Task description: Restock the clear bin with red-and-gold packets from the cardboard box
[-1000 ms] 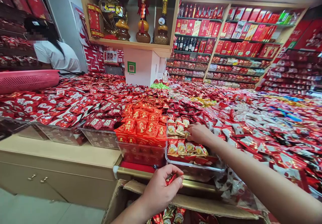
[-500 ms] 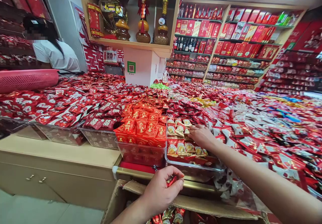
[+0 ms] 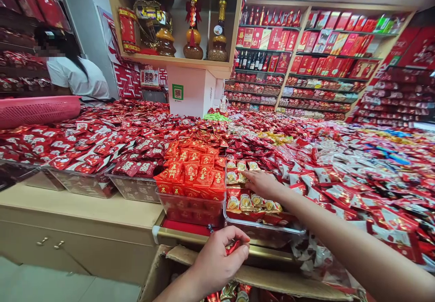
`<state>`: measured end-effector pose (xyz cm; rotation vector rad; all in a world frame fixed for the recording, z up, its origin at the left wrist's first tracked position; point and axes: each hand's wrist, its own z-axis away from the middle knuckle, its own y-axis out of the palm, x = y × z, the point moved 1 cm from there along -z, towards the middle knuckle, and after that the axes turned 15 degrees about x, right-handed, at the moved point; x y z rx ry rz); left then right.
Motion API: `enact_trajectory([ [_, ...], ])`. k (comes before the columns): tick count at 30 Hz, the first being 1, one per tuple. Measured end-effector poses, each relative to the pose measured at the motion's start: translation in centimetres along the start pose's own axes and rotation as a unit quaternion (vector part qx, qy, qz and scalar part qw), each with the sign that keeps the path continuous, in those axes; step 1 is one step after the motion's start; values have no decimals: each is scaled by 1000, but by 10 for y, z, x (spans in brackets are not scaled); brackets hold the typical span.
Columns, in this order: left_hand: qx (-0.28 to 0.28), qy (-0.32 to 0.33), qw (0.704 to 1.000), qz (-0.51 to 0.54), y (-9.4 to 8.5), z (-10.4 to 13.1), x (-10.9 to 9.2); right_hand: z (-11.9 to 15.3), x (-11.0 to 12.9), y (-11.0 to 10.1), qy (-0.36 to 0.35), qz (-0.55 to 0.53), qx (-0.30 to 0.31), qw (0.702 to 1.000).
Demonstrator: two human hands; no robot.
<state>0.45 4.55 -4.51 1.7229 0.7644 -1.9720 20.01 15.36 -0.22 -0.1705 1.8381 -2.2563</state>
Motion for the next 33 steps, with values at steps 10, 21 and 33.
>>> enact_trajectory([
  [10,-8,1,999,-42,-1,0,-1,2,-1,5,19,-20,-2,1000],
  [21,-3,4,998,-56,-1,0,-2,2,2,3,28,-27,-4,999],
  [33,4,34,995,98,-2,4,-3,32,7,-23,18,-57,-69,996],
])
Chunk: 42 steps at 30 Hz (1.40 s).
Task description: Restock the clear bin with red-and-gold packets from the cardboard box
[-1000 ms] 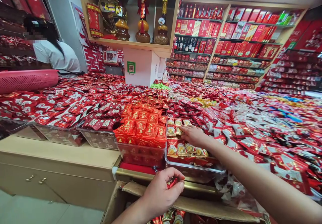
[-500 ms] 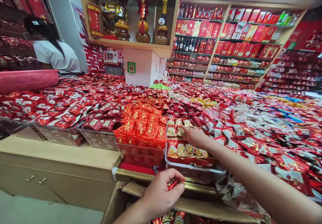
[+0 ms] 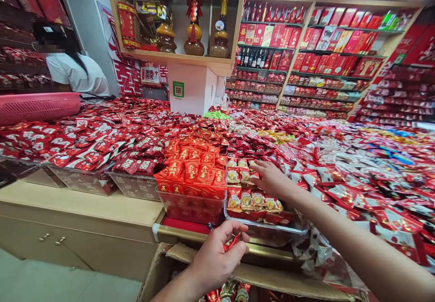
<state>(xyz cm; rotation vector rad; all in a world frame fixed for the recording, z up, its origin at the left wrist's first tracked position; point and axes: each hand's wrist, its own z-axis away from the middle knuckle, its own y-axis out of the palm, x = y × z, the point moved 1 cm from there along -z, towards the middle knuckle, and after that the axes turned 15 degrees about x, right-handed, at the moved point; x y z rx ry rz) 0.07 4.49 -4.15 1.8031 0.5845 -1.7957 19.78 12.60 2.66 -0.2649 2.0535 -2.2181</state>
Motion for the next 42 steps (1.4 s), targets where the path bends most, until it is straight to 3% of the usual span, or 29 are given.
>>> enact_trajectory([
  [2,2,48,997,57,-1,2,0,27,16,-6,-17,-39,-25,999],
  [4,4,100,989,112,-1,4,1,58,39,-1,-58,-180,-15,982],
  [6,-6,146,978,146,0,5,2,84,62,14,-102,-266,30,958],
  [10,-12,188,967,172,3,5,3,105,85,47,-118,-365,22,923],
  [15,-15,108,990,95,2,2,-1,103,78,64,-81,-532,-39,842],
  [17,-24,58,995,75,1,-1,-2,103,74,68,-70,-617,-26,783],
  [20,-8,40,995,88,1,-5,-1,104,73,72,-74,-718,-9,692],
  [24,11,41,992,117,3,-6,-2,104,73,77,-71,-759,-30,647],
  [27,4,40,988,150,4,-5,-4,104,72,82,-67,-774,-39,628],
  [29,-25,48,986,158,3,-4,-4,106,70,86,-61,-771,-58,632],
  [33,-26,25,991,126,2,-3,-6,113,65,91,-36,-717,-128,684],
  [36,-42,61,995,67,1,-2,-6,118,63,91,-66,-688,-122,712],
  [39,-48,154,987,23,1,-1,-6,120,64,89,-81,-714,-95,689],
  [42,-43,187,981,36,2,-1,-6,119,68,88,-86,-746,-77,656],
])
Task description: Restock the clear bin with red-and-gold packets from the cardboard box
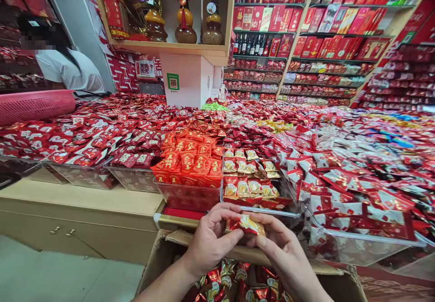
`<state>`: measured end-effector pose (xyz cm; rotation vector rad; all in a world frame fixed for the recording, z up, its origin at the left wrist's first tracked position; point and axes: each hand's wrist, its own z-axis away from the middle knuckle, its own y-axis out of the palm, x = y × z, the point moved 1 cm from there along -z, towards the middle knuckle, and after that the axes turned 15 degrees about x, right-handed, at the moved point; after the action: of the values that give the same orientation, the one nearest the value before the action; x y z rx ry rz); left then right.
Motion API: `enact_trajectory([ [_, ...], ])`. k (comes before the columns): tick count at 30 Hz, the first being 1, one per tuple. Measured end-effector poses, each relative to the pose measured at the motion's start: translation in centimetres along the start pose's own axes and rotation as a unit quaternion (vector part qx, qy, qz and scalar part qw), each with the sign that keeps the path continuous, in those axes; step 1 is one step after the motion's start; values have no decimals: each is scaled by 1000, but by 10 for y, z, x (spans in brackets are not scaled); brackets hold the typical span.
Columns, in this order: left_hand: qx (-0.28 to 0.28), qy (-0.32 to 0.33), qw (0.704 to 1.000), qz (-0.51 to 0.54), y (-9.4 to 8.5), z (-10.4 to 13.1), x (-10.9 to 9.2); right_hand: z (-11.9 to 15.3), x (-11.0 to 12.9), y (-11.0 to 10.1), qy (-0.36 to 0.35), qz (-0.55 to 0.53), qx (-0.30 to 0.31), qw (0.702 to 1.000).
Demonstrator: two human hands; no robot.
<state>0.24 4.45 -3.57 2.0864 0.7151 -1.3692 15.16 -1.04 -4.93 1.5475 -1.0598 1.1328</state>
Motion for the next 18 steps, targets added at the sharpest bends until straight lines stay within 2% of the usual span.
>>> enact_trajectory([
  [3,-18,-36,996,77,1,-2,1,0,-4,3,-35,-20,17,999],
  [6,-41,-59,990,118,1,-4,1,2,-8,5,-65,13,50,997],
  [9,-50,-55,992,106,1,-4,2,4,-9,3,-71,121,59,988],
  [11,-49,-56,993,91,0,-4,3,5,-6,1,-78,237,39,968],
  [13,-49,-60,993,85,0,-4,3,6,-2,-2,-94,374,30,922],
  [16,-33,-65,994,82,-1,-3,5,6,4,-3,-155,549,52,820],
  [18,-21,-55,994,86,-1,-2,6,6,10,-4,-199,622,62,755],
])
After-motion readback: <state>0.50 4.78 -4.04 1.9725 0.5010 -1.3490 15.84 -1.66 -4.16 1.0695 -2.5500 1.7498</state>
